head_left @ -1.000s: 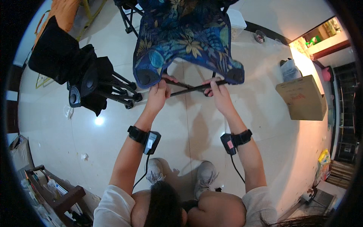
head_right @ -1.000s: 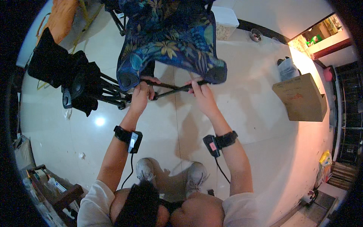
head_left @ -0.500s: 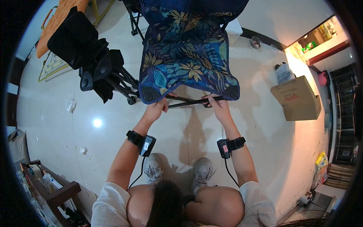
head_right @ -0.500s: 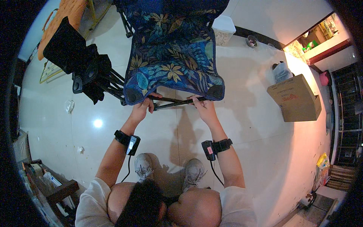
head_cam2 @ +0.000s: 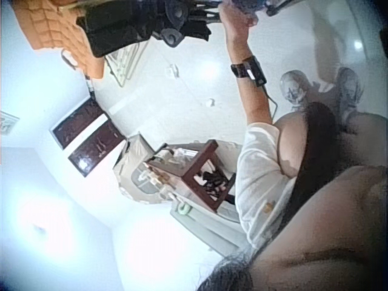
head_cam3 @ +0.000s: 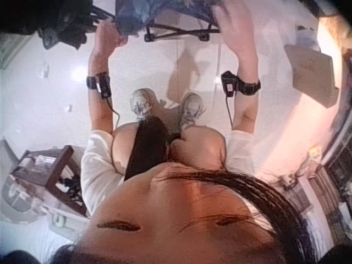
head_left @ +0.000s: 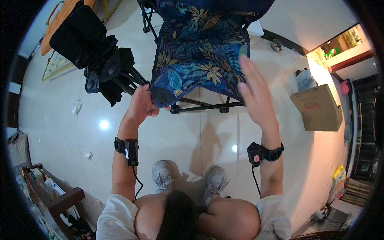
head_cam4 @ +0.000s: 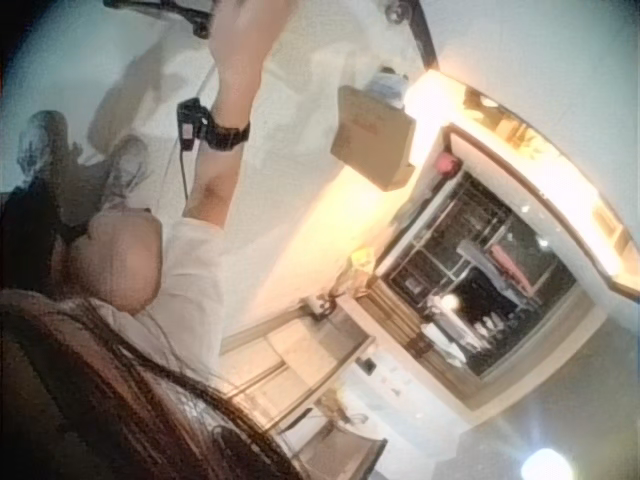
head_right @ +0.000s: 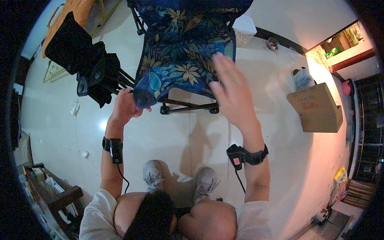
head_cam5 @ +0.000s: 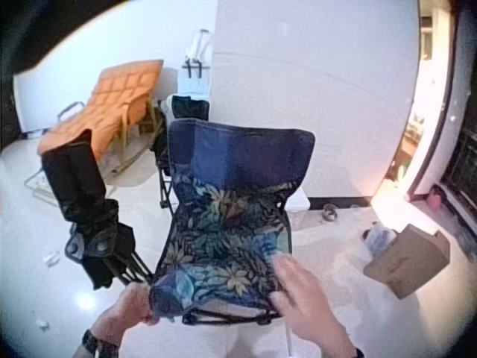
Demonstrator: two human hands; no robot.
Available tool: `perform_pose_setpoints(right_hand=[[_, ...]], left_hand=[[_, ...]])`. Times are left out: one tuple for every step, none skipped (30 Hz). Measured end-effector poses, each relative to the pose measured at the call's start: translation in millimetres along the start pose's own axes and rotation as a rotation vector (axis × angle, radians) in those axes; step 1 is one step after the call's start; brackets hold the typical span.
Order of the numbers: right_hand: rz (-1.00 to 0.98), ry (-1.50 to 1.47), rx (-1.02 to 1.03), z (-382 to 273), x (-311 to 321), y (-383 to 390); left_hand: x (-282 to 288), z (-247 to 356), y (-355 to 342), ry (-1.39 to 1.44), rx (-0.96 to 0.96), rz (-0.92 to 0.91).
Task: The person unbuckles and expands several folding chairs on the floor, checks their construction, then folds them back down into a compact shape and packs a separate item into a carrying bag.
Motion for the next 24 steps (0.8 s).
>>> perform_pose_setpoints(right_hand=[[-0.001,-0.004,0.002,-12.0,-4.4,-9.9],[-0.166,-0.019,0.063,-27.7,-20.2,-17.5],[-0.335,-0.022,0.128,-38.9,-32.6,-21.9],[-0.343,-0.014,0.129,-39.6,-41.3,-23.8],[-0.644,0.072,0.121,-36.0,-69.5,-15.5],[-0.943,0.157,0.110,-36.3,-88.4,-7.9],[-0.949,0.162,0.115,-39.0,-90.9,-17.0],[-1.114,0.069,0.068,-41.8,-95.6,-20.9],[-1.277,-0.025,0.021,-46.1,-99.3,-19.6],[-1.284,-0.018,0.029,-45.3,-103.6,-19.0],[-1.012,-0.048,0.034,-41.1,-102.7,-31.0],[-0.741,-0.080,0.039,-37.8,-98.6,-40.2],[-0.578,0.019,0.075,-36.5,-97.7,-45.9],[-0.585,0.021,0.081,-34.6,-108.6,-43.0],[-0.637,0.168,0.150,-32.6,-123.9,-36.5],[-0.687,0.313,0.220,-33.2,-137.2,-33.4],[-1.120,0.408,0.518,-39.5,-166.4,-17.3],[-1.120,0.400,0.525,-46.3,-170.6,-15.7],[-1.133,0.314,0.343,-46.9,-172.4,-14.7],[-1.140,0.225,0.160,-44.7,-173.3,-14.6],[-1.180,0.242,0.220,-47.6,-171.5,-17.7],[-1.187,0.253,0.220,-43.6,-172.9,-18.7],[-0.980,0.216,0.148,-37.7,-169.2,-29.8],[-0.767,0.162,0.081,-36.1,-159.8,-40.5]], left_hand=[[4.9,0.6,-0.3,-0.029,-0.024,0.065],[3.3,3.4,1.1,-0.028,-0.024,0.071],[-0.3,7.8,3.1,-0.234,-0.005,0.140],[-3.7,9.7,2.5,-0.441,0.018,0.204],[-6.8,10.0,2.8,-0.444,-0.010,0.308],[-5.3,9.3,1.6,-0.436,-0.010,0.308],[-1.7,9.5,0.8,-0.411,-0.012,0.312],[2.3,9.7,0.4,-0.385,-0.015,0.318],[4.6,8.9,0.9,-0.375,-0.017,0.323],[6.6,8.2,1.7,-0.385,-0.013,0.324],[8.3,7.8,2.7,-0.395,-0.009,0.326],[8.8,6.8,3.6,-0.406,-0.003,0.327],[7.7,7.6,4.0,-0.400,-0.006,0.317],[9.4,6.5,3.3,-0.391,-0.006,0.322],[10.2,6.4,1.1,-0.380,-0.010,0.316],[11.8,6.6,0.4,-0.370,-0.014,0.313],[13.2,5.4,-0.4,-0.369,-0.013,0.312],[18.6,3.9,0.8,-0.380,-0.004,0.335],[22.9,3.0,2.0,-0.393,0.006,0.358],[25.2,2.9,3.0,-0.397,0.009,0.367],[26.3,1.9,2.3,-0.401,0.001,0.346],[27.1,1.0,1.3,-0.405,-0.006,0.326],[27.5,1.2,0.8,-0.394,-0.006,0.320],[24.1,3.7,0.8,-0.402,0.006,0.321]])
Point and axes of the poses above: each hand's wrist, its own y-axis away from the middle knuckle, its own x-axis out of the back of the hand, z = x × y, the point moved 6 cm from there along -y, towards the middle knuckle, and after that the axes turned 15 degrees about y, right-handed, at the moved point
